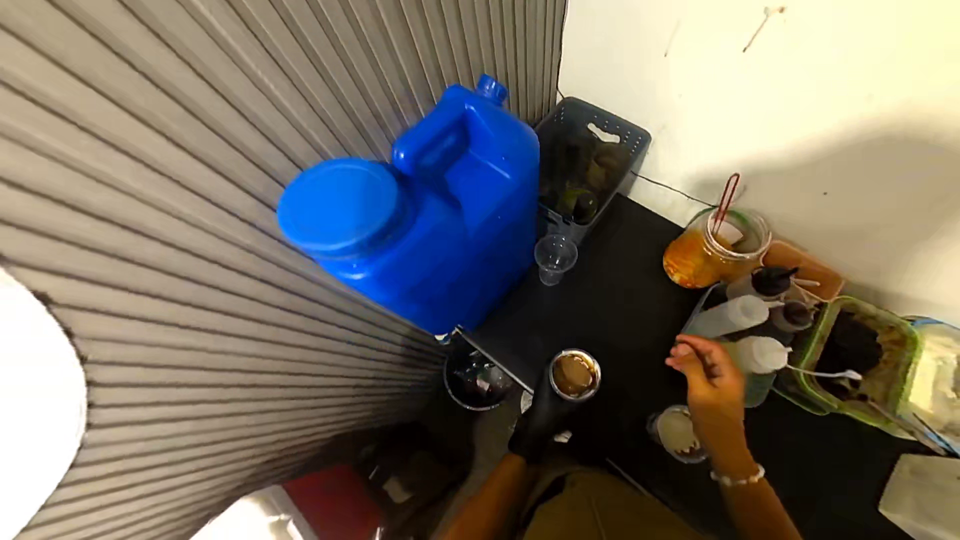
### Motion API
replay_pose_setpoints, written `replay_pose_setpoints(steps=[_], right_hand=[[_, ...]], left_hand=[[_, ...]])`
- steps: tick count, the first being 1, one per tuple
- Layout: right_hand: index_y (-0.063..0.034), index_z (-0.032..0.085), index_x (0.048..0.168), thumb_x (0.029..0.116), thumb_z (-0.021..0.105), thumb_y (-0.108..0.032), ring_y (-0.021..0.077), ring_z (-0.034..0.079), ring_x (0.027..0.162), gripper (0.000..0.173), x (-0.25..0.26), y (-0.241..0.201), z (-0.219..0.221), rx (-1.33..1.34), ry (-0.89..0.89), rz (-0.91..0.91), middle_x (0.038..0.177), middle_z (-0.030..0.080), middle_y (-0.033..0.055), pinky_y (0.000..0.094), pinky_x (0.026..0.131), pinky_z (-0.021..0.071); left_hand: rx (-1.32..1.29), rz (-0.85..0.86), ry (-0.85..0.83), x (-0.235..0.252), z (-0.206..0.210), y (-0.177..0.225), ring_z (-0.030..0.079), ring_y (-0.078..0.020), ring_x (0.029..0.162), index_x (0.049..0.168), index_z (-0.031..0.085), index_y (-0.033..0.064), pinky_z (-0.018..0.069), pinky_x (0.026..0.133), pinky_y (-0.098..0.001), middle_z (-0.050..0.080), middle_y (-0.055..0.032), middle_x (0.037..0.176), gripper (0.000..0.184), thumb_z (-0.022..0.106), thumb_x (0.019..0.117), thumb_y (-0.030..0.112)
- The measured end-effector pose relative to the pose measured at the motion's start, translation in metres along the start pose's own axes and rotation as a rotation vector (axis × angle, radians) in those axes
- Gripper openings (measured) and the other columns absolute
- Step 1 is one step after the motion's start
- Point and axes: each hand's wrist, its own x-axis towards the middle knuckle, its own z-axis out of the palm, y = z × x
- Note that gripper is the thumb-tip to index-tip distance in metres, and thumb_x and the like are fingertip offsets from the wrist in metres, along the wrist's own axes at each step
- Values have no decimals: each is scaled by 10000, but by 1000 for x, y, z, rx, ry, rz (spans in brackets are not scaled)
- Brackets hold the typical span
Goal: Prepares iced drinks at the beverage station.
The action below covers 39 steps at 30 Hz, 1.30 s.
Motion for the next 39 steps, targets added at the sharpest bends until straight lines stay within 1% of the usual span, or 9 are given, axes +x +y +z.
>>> replay_pose_setpoints(steps=[2,6,10,14,19,23,28,35,39], right_hand=[[73,603,1253,1042,549,-176,133,697,906,331,-43,-4,1,32,-40,-13,1051,691,112,309,816,615],[45,649,1185,1029,583,-194,57,692,850,293,-109,-9,17,45,-208,-238,1005,709,57,243,750,614],[123,635,1151,1015,583,-143,74,687,880,303,-134,-29,66,52,-655,-430,1000,694,155,253,825,596],[73,675,1179,1012,607,-199,213,703,924,326,-156,-53,146,-22,-1140,-605,1048,706,209,360,860,592],[-37,676,1253,1003,583,-383,298,678,1042,436,-215,-78,269,-107,-1466,-893,1165,672,181,485,922,576],[-32,634,1309,1006,588,-393,435,571,1228,473,-294,-118,372,-144,-1523,-1184,1286,603,253,582,1035,485],[-61,571,1420,961,676,-332,484,493,1315,543,-390,-149,485,-428,-1496,-1294,1415,524,281,636,1051,434],[-105,634,1345,818,767,-318,445,557,1231,584,-428,-142,543,-511,-1349,-1350,1349,588,223,657,995,428],[-72,687,1228,832,739,-356,413,643,1087,491,-424,-167,543,-404,-1167,-1478,1193,672,190,655,947,455]], left_hand=[[337,-68,-19,10,15,-36,494,-144,1342,1524,307,-51,393,1132,-271,489,-153,1491,880,818,822,98],[639,248,237,30,18,-189,475,-395,1378,1531,400,30,443,1108,-550,452,-257,1515,967,802,790,504],[551,77,221,-62,-23,-169,402,-395,1439,1546,402,45,339,1181,-536,428,-233,1555,799,714,905,404],[320,-31,238,-139,-65,-258,604,-369,1247,1443,543,57,470,1058,-583,625,-212,1351,611,705,948,376],[220,-387,753,-248,-94,-368,581,-349,1266,1472,523,170,495,1027,-588,599,-163,1377,688,659,914,549],[232,-483,1107,-320,-137,-394,507,-358,1356,1482,517,127,459,1095,-525,519,-192,1475,710,688,901,498],[431,-405,1276,-355,-240,-407,416,-351,1441,1468,542,177,399,1154,-506,467,-161,1541,636,650,925,490],[645,-92,1070,-363,-371,-415,412,-321,1451,1409,604,177,361,1186,-496,515,-132,1510,519,631,962,439],[767,-2,884,-371,-409,-435,454,-293,1421,1417,584,173,346,1187,-512,553,-103,1475,492,595,990,418]])
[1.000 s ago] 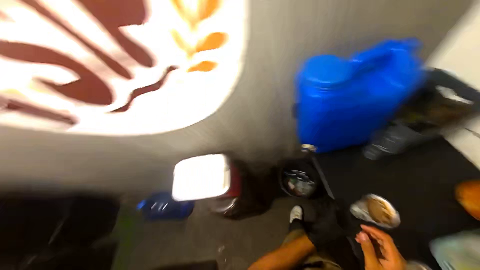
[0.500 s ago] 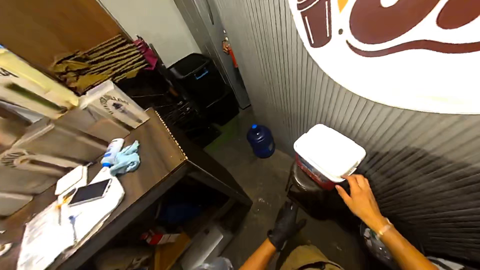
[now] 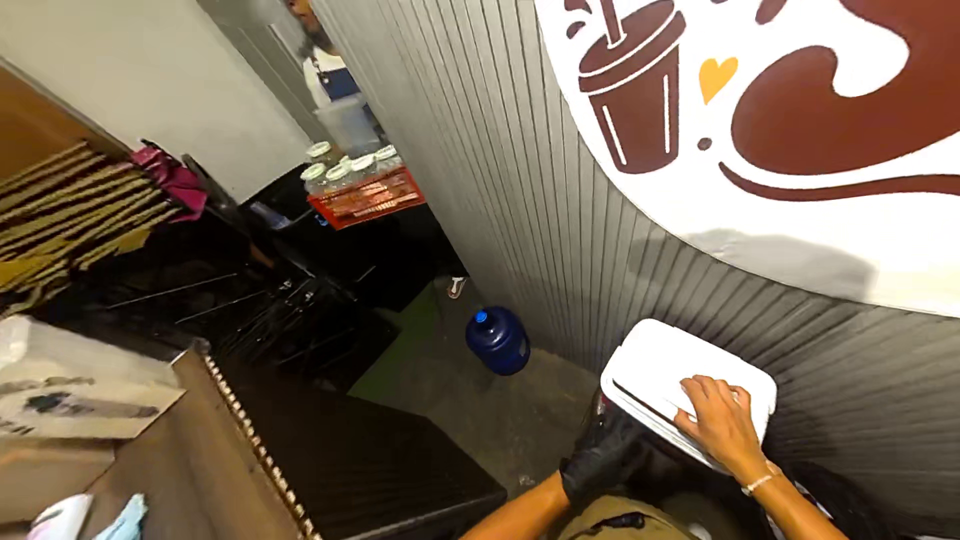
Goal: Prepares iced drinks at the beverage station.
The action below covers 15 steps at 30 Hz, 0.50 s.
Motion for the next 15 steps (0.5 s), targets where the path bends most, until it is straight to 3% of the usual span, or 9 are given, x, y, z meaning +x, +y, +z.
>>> replay_pose_setpoints(steps=[4,7,10,13,15], right_hand=[[-71,663,1261,877,720,-409,435,611,1147,515,28,7,-65,59,-33,285,1216,659,209,681,974,415],[-51,653,1248,930,701,-446,453,597,1112,510,45,25,-79,45,195,506,1171,649,226,650,949,422],[-68,670,1207,1015,575,-409,413,585,1125,402,58,53,-62,-107,505,460,1156,649,191,603,989,407],[-93,701,1155,1014,612,-387,379,579,1123,338,74,81,-55,-193,711,280,1135,649,162,606,1067,346],[-94,693,1152,1009,630,-346,384,547,1142,297,79,89,-53,-167,727,214,1165,619,173,601,1058,329]], left_hand=[[-83,-30,-93,-2,7,-17,444,-316,1431,1472,538,136,344,1189,-503,534,-139,1496,596,629,962,432],[-183,-147,-126,2,14,-19,479,-278,1396,1473,522,165,408,1148,-484,548,-112,1467,612,620,953,470],[-437,-353,-15,6,21,-18,602,-208,1249,1443,537,105,504,1064,-426,630,-100,1342,584,605,986,462],[-873,-670,49,21,15,-16,661,-184,1093,1419,503,29,557,958,-385,666,-140,1215,535,579,1028,386],[-974,-788,107,32,10,-15,662,-169,1032,1367,527,27,561,920,-369,673,-133,1147,498,576,1030,390]])
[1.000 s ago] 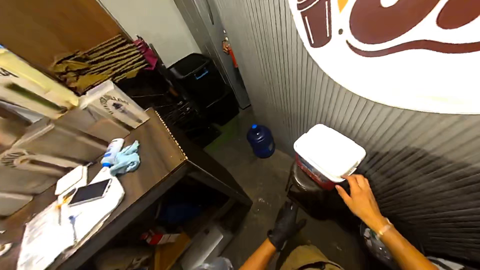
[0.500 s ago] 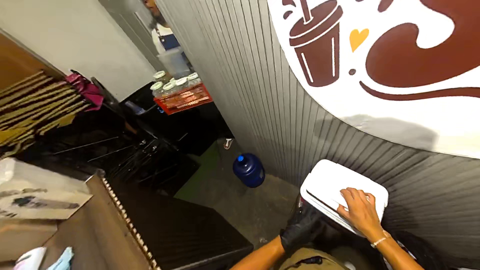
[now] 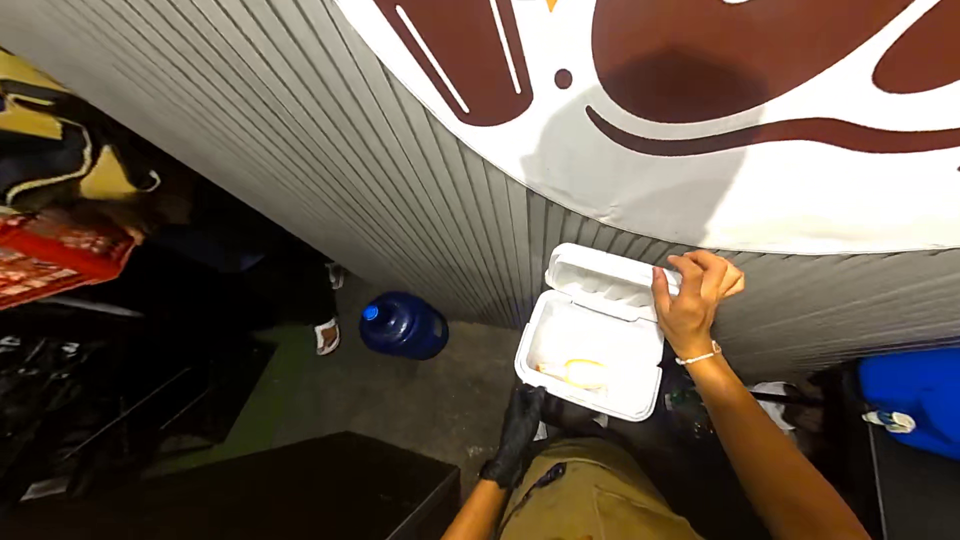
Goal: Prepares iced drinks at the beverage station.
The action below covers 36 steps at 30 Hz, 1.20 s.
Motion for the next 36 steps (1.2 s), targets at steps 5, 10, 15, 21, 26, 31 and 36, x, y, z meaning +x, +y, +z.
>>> replay_pose_setpoints(steps=[5,10,15,21,26,31,36], right_hand=[[-63,738,1123,1039,528,-235,382,672,1073,284,-58,-51,20,344,-661,-154,1099,722,180,590,943,507],[-34,650,1259,1025,529,-206,431,645,1139,314,-106,-107,87,361,-1601,-256,1215,662,239,618,930,520],[22,626,1268,908,695,-125,475,626,1155,395,-100,-126,98,113,-1818,-180,1244,642,285,659,911,512],[66,673,1151,887,710,-103,485,621,1155,316,-91,-122,86,3,-1879,-156,1240,648,288,685,891,501],[-40,662,1263,870,743,-215,481,604,1183,437,-56,-72,54,128,-1727,123,1264,640,262,713,917,480],[-59,667,1186,909,742,-293,280,716,827,370,-58,-6,3,442,-1373,590,997,715,159,503,790,596],[-24,671,1174,972,652,-195,340,713,873,265,-83,0,-15,298,-1430,513,1002,711,200,547,840,574]], left_hand=[[-70,-44,84,11,2,13,652,-164,955,1284,555,5,558,868,-348,663,-121,1062,437,604,1019,350],[-84,-97,59,17,0,10,656,-164,926,1295,574,15,563,836,-349,669,-109,1044,451,616,1006,358],[-50,-92,47,17,-4,12,658,-152,984,1314,580,48,558,876,-350,677,-97,1105,466,624,1000,390],[-6,-110,26,22,-7,7,657,-165,974,1303,585,42,555,876,-371,676,-99,1084,489,635,987,412],[105,-49,56,23,-18,21,677,-209,1009,1566,282,83,583,877,-416,655,-138,1171,877,758,890,377],[507,247,106,32,-31,34,447,-330,1419,1629,216,111,430,1125,-516,404,-191,1575,1070,808,802,445],[735,351,15,39,-33,40,391,-331,1467,1605,307,92,375,1169,-485,370,-182,1610,920,754,866,411]])
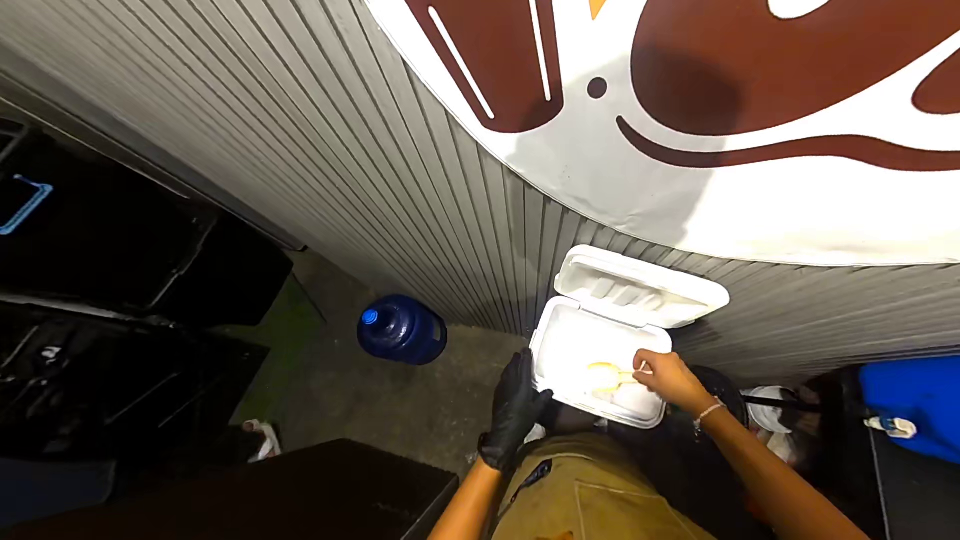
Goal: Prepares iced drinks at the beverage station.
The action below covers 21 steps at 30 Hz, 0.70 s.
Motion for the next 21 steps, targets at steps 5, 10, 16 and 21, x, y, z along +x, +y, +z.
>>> replay_pose_setpoints(steps=[5,10,16,21], right_hand=[[-7,687,1155,1054,520,-318,472,642,1142,367,10,-25,29,-410,-173,79,1162,683,273,669,922,505],[22,665,1194,1037,523,-209,493,616,1185,313,26,-37,34,-490,-215,112,1228,655,294,688,919,497],[127,637,1157,988,500,-4,514,563,1221,254,-23,-62,-32,-661,75,150,1189,631,342,648,994,448],[143,639,1162,980,487,18,504,579,1197,268,21,-39,25,-680,20,78,1192,641,340,656,1050,393]], left_hand=[[23,18,-90,4,1,2,376,-305,1481,1619,208,32,374,1176,-452,293,-168,1652,1021,758,864,442],[64,-33,-85,10,4,4,449,-304,1428,1628,121,20,412,1137,-457,354,-180,1618,1150,772,819,515],[38,-90,-159,12,-2,2,523,-339,1348,1649,82,104,461,1055,-555,456,-168,1550,1168,728,815,604],[49,-120,-192,13,-2,4,585,-318,1274,1649,76,109,489,1015,-544,443,-139,1566,1165,738,817,583]])
